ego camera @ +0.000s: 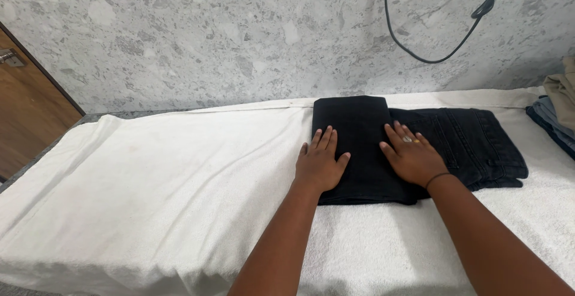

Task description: Folding a pair of black jeans and placing them on a stack of folded laundry.

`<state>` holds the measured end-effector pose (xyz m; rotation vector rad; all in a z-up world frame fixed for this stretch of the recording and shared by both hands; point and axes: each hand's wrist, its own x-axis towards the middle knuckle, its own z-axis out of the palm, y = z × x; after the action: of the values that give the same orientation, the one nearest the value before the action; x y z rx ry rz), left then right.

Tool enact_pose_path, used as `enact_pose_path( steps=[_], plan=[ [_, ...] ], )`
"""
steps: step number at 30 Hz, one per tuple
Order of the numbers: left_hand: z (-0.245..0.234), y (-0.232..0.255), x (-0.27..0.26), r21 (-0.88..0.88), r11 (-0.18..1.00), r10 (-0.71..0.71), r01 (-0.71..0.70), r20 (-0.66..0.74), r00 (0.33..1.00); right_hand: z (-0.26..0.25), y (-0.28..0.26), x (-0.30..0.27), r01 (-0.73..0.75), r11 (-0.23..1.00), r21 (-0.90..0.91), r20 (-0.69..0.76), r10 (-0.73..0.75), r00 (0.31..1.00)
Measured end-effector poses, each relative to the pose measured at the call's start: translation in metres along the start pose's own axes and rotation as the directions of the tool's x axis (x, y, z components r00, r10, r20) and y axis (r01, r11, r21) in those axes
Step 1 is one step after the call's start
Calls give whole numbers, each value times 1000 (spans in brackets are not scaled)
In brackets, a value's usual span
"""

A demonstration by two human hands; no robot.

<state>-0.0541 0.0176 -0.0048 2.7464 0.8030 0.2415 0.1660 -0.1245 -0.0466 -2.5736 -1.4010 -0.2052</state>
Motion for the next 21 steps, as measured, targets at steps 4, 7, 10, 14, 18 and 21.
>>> enact_pose_path(
  steps=[4,7,10,14,18,21],
  plan=[
    [-1,-2,7,-4,1000,16,-16,22,1000,17,56,-4,101,962,-255,-80,-125,989],
    [-9,-1,9,30,999,30,-31,31,999,-20,63,-25,28,981,-194,-95,-47,994],
    [-9,6,17,31,996,78,-78,-3,997,-52,75,-42,-263,951,-165,-216,225,950],
    [-5,36,31,16,985,170,-170,-57,984,-59,129,-46,-692,704,-157,-71,691,719],
    [9,62,47,33,965,261,-260,-68,963,-49,177,-50,-776,630,-8,127,771,624],
    [21,64,52,28,967,254,-254,-20,967,-61,177,-49,-788,610,82,203,764,612]
  ],
)
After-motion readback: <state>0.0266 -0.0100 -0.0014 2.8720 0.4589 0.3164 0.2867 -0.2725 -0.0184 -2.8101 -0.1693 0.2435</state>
